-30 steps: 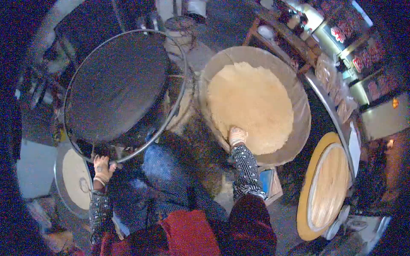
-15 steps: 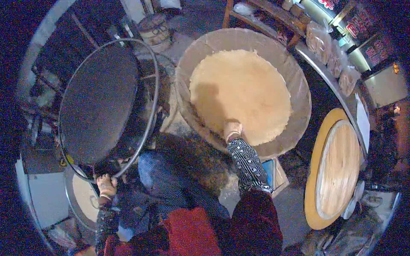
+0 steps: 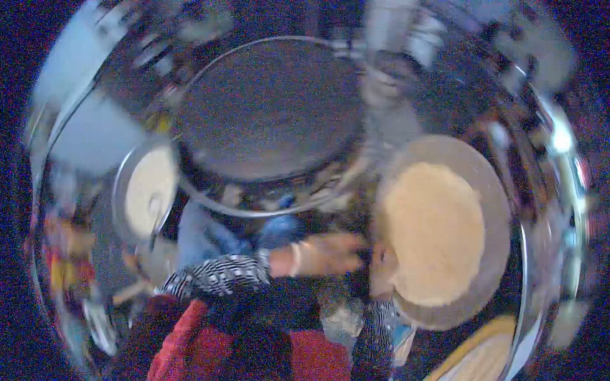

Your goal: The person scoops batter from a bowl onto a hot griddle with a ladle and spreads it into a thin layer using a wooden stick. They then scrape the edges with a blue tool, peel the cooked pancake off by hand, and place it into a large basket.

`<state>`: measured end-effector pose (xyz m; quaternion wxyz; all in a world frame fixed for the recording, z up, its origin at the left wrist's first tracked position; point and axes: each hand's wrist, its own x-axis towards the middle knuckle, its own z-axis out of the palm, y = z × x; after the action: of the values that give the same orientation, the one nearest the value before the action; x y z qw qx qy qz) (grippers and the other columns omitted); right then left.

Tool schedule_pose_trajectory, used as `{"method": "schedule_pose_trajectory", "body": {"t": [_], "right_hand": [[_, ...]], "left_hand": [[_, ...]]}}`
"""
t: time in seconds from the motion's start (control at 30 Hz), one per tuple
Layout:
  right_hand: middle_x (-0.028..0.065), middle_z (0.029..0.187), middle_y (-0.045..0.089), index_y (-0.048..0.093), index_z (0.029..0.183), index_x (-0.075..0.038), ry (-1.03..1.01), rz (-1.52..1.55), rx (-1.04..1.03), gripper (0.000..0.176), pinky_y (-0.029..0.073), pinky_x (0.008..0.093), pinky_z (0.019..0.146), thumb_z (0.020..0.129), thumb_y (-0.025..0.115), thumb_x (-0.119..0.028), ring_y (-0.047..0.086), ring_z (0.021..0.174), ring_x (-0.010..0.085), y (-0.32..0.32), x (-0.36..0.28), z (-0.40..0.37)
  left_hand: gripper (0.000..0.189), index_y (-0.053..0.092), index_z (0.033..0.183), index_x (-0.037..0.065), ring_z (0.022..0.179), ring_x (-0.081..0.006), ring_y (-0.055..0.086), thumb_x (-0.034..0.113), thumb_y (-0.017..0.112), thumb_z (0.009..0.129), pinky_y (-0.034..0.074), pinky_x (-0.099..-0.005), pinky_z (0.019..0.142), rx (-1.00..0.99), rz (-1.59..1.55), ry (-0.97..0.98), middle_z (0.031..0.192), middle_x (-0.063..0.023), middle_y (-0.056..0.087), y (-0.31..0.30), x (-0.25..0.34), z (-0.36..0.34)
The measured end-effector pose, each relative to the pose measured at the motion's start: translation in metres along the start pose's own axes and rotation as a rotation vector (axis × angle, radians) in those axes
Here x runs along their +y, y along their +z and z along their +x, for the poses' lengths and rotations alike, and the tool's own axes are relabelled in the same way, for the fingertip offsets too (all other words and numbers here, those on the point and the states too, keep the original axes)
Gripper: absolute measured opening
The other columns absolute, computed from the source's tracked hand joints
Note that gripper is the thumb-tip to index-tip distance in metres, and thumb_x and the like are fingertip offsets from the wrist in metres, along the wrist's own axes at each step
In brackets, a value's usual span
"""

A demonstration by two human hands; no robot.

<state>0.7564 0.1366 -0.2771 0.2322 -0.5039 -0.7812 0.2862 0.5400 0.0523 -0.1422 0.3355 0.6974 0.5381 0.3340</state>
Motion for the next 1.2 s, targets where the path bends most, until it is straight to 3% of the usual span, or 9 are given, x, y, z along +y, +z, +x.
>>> {"method": "schedule_pose_trajectory", "body": {"t": [0.03,0.1,0.17,0.27,0.43,0.6,0.83,0.93,1.2], "right_hand": [[0.0208,0.097,0.063,0.060,0.108,-0.001,-0.305,-0.314,0.076,0.039,0.049,0.0429,0.078,0.089,0.055,-0.035,0.061,0.089,0.0356,0.015,-0.015,-0.012],[0.0198,0.095,0.064,0.061,0.106,-0.003,-0.668,-0.615,0.205,0.037,0.049,0.0427,0.078,0.090,0.055,-0.035,0.061,0.088,0.0349,0.047,-0.057,-0.030],[0.0176,0.090,0.064,0.062,0.100,-0.003,-0.029,0.051,0.005,0.033,0.049,0.0407,0.074,0.089,0.057,-0.034,0.061,0.084,0.0346,0.075,-0.093,-0.041],[0.0163,0.090,0.064,0.063,0.097,-0.003,-0.271,0.026,-0.320,0.029,0.049,0.0396,0.072,0.087,0.058,-0.030,0.062,0.081,0.0333,0.102,-0.139,-0.041],[0.0118,0.084,0.065,0.062,0.086,-0.006,-0.856,0.168,-0.599,0.009,0.050,0.0376,0.068,0.084,0.061,-0.014,0.062,0.075,0.0292,0.151,-0.256,-0.057],[0.0131,0.082,0.067,0.063,0.085,-0.004,-1.085,0.256,-0.907,0.013,0.051,0.0385,0.067,0.080,0.066,-0.015,0.064,0.072,0.0307,0.180,-0.348,-0.098],[0.0067,0.079,0.068,0.066,0.091,-0.003,-0.353,-0.022,-1.715,0.017,0.050,0.0308,0.070,0.083,0.065,-0.018,0.064,0.074,0.0164,0.123,-0.357,-0.065],[0.0066,0.083,0.067,0.065,0.098,-0.002,-0.388,-0.216,-1.929,0.023,0.049,0.0305,0.073,0.084,0.063,-0.019,0.062,0.079,0.0141,0.080,-0.361,-0.049],[0.0124,0.105,0.064,0.059,0.113,-0.002,-0.124,-0.151,-1.885,0.033,0.047,0.0338,0.083,0.084,0.057,-0.020,0.061,0.097,0.0212,0.008,-0.315,-0.046]], "left_hand": [[0.040,0.053,0.110,0.002,0.099,-0.0347,0.060,0.033,0.055,0.084,0.050,-0.0424,0.082,-0.257,0.054,0.145,0.113,-0.0226,0.056,-0.002,0.013,-0.008],[0.040,0.054,0.112,0.003,0.095,-0.0320,0.061,0.033,0.054,0.085,0.051,-0.0410,0.076,0.038,0.353,0.120,0.113,-0.0177,0.059,0.003,0.024,-0.050],[0.033,0.056,0.101,0.006,0.088,-0.0309,0.062,0.034,0.053,0.085,0.051,-0.0413,0.070,-0.017,0.460,0.297,0.095,-0.0137,0.063,-0.018,0.028,-0.093],[0.031,0.056,0.095,0.008,0.083,-0.0290,0.062,0.037,0.052,0.085,0.050,-0.0411,0.069,-0.143,0.333,-0.154,0.083,-0.0116,0.061,-0.034,-0.001,-0.165],[0.029,0.056,0.091,0.004,0.079,-0.0331,0.059,0.031,0.048,0.090,0.048,-0.0422,0.072,0.568,0.296,-0.287,0.080,-0.0146,0.059,-0.051,0.000,-0.323],[0.014,0.057,0.090,0.008,0.090,-0.0310,0.056,0.019,0.050,0.084,0.046,-0.0405,0.078,0.728,0.090,-0.860,0.090,-0.0110,0.057,-0.006,0.040,-0.471],[0.028,0.057,0.105,0.010,0.095,-0.0309,0.059,0.031,0.056,0.087,0.045,-0.0382,0.084,0.907,-0.372,-1.333,0.098,-0.0133,0.060,0.068,0.145,-0.489],[0.036,0.053,0.115,0.009,0.099,-0.0221,0.057,0.032,0.057,0.089,0.044,-0.0360,0.088,1.006,-0.924,-1.587,0.102,-0.0109,0.060,0.082,0.150,-0.483],[0.025,0.057,0.108,0.004,0.079,-0.0148,0.057,0.017,0.062,0.088,0.049,-0.0293,0.075,0.951,-1.288,-1.005,0.088,-0.0043,0.060,0.120,0.154,-0.523]]}}
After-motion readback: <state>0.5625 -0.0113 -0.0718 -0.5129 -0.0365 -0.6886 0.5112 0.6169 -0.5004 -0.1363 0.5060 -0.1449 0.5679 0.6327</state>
